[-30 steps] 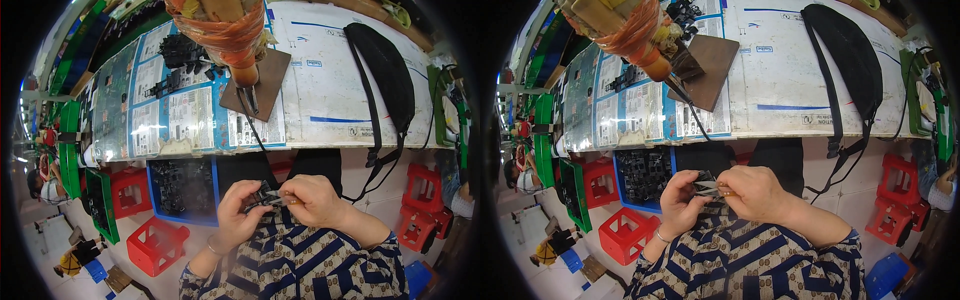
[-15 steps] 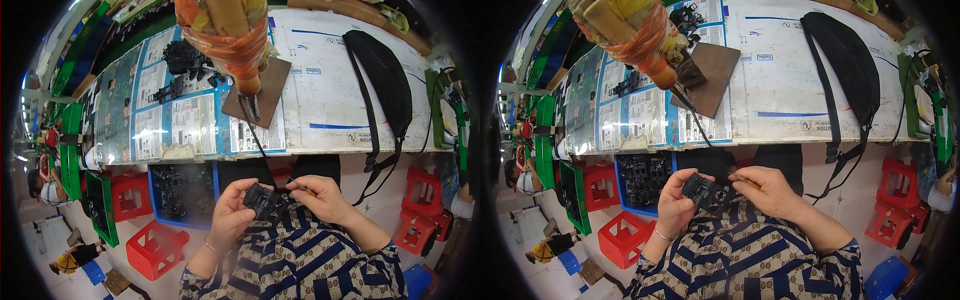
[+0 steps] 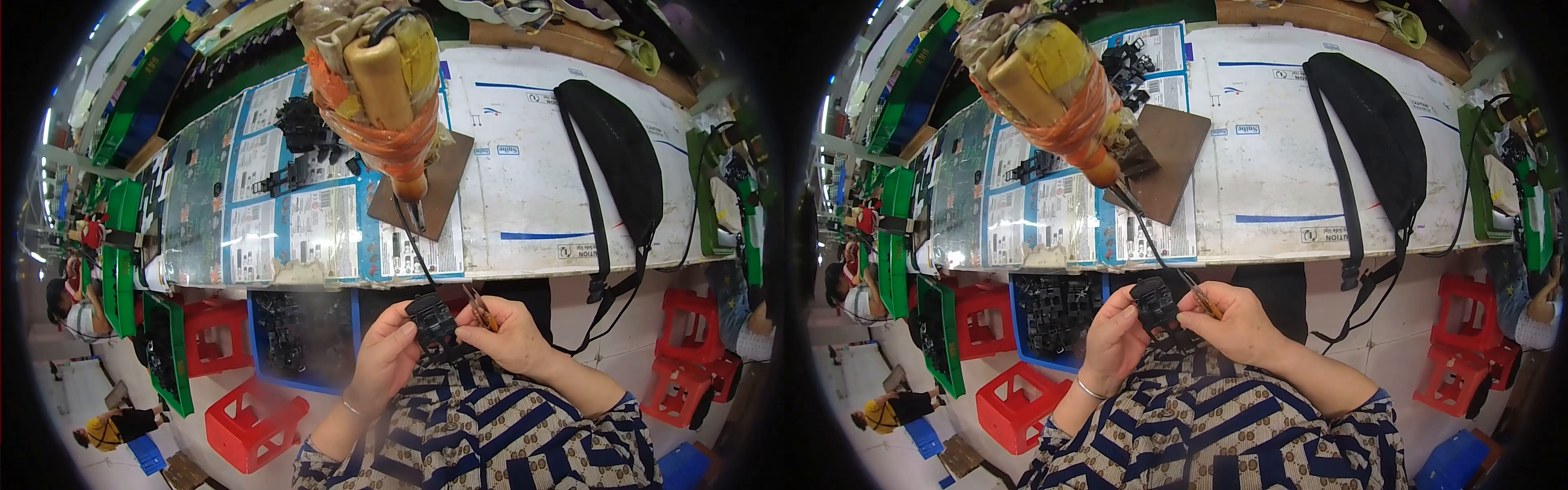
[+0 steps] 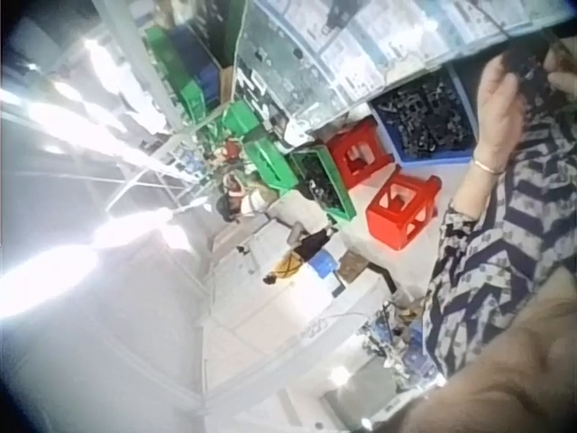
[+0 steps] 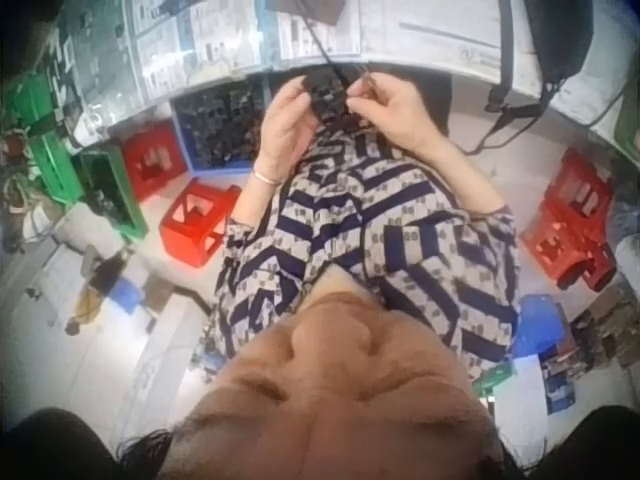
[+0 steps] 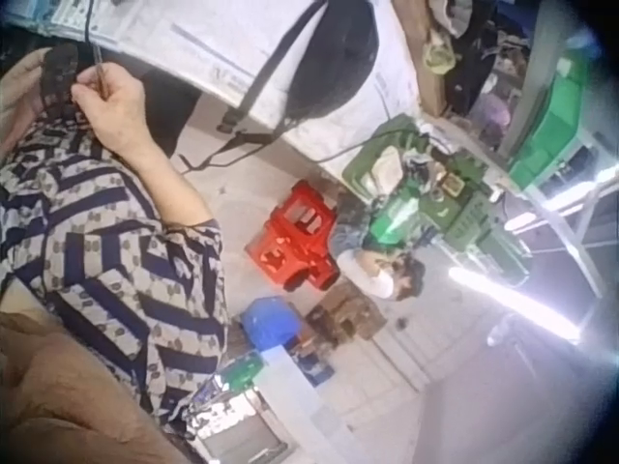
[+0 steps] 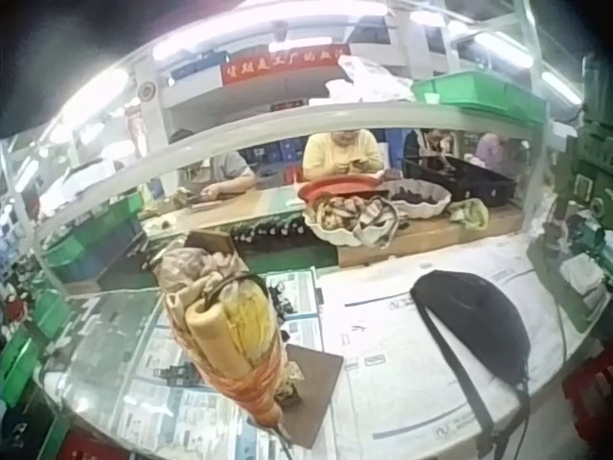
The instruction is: The person trims plastic parts using small snips and fits the components together by hand.
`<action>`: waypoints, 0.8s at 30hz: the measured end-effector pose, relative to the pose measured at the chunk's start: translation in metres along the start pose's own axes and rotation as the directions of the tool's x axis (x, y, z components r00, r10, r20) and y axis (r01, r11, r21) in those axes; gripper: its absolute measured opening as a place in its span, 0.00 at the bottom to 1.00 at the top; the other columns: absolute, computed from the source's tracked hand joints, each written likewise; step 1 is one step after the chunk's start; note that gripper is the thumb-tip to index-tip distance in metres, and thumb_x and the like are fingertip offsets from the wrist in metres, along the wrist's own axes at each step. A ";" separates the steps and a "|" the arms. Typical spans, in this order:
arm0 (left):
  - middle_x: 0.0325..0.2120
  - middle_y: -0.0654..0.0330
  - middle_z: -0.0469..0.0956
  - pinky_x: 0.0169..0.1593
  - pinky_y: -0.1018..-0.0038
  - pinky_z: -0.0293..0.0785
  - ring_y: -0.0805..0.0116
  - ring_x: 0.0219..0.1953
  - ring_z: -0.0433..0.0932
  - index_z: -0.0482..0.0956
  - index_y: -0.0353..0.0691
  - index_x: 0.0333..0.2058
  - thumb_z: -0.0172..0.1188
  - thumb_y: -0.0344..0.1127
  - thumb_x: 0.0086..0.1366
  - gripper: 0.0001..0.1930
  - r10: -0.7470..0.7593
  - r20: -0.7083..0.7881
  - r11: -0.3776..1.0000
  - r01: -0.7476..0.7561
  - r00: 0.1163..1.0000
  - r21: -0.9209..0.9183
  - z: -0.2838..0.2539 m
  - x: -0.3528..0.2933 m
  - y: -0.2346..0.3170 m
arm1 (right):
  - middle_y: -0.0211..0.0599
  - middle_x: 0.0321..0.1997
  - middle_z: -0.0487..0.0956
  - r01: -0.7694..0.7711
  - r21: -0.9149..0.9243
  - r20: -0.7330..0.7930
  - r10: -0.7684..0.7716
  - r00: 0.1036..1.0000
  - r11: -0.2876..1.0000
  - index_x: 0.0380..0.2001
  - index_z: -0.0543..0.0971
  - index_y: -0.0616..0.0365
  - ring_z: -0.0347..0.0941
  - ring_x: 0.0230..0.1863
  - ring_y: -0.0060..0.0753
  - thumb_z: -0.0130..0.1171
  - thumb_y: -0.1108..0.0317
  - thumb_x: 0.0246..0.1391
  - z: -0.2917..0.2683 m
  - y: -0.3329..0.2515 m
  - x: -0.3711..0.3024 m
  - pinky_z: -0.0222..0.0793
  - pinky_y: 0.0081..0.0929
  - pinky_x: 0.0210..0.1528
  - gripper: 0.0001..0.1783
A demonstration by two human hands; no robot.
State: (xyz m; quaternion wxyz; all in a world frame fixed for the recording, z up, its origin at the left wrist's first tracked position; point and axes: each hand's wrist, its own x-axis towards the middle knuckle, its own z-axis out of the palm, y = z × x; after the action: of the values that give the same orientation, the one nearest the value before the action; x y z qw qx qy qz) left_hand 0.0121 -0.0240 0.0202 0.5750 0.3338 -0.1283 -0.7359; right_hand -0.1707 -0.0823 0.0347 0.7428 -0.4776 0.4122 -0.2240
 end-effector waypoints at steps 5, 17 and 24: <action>0.42 0.57 0.73 0.47 0.66 0.71 0.66 0.42 0.74 0.68 0.37 0.45 0.49 0.35 0.64 0.13 -0.018 -0.039 0.994 0.022 0.999 0.108 0.002 0.006 0.005 | 0.31 0.28 0.77 0.013 0.029 -0.020 -0.013 1.000 0.999 0.34 0.73 0.64 0.72 0.31 0.15 0.57 0.75 0.51 0.001 -0.003 0.005 0.68 0.13 0.34 0.07; 0.39 0.54 0.75 0.43 0.71 0.72 0.64 0.37 0.76 0.68 0.32 0.47 0.49 0.31 0.63 0.14 -0.034 -0.080 0.995 0.042 0.996 0.092 0.012 0.029 0.017 | 0.24 0.26 0.69 0.013 0.354 -0.069 0.012 0.998 0.935 0.41 0.70 0.61 0.56 0.19 0.11 0.53 0.72 0.54 0.001 -0.008 0.032 0.52 0.10 0.20 0.11; 0.39 0.53 0.75 0.42 0.71 0.72 0.62 0.37 0.76 0.68 0.31 0.47 0.47 0.30 0.64 0.14 -0.010 -0.109 0.998 0.016 0.994 0.062 0.009 0.041 0.018 | 0.25 0.27 0.70 -0.029 0.439 -0.045 0.054 0.998 0.898 0.40 0.71 0.63 0.57 0.19 0.11 0.53 0.72 0.54 -0.004 -0.007 0.044 0.52 0.10 0.20 0.11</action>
State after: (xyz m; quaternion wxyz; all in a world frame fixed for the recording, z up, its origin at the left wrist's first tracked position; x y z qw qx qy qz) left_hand 0.0155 -0.0696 0.0234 0.5654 0.3922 -0.1179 -0.7159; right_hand -0.1486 -0.1193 0.0230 0.8240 -0.2830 0.3820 -0.3082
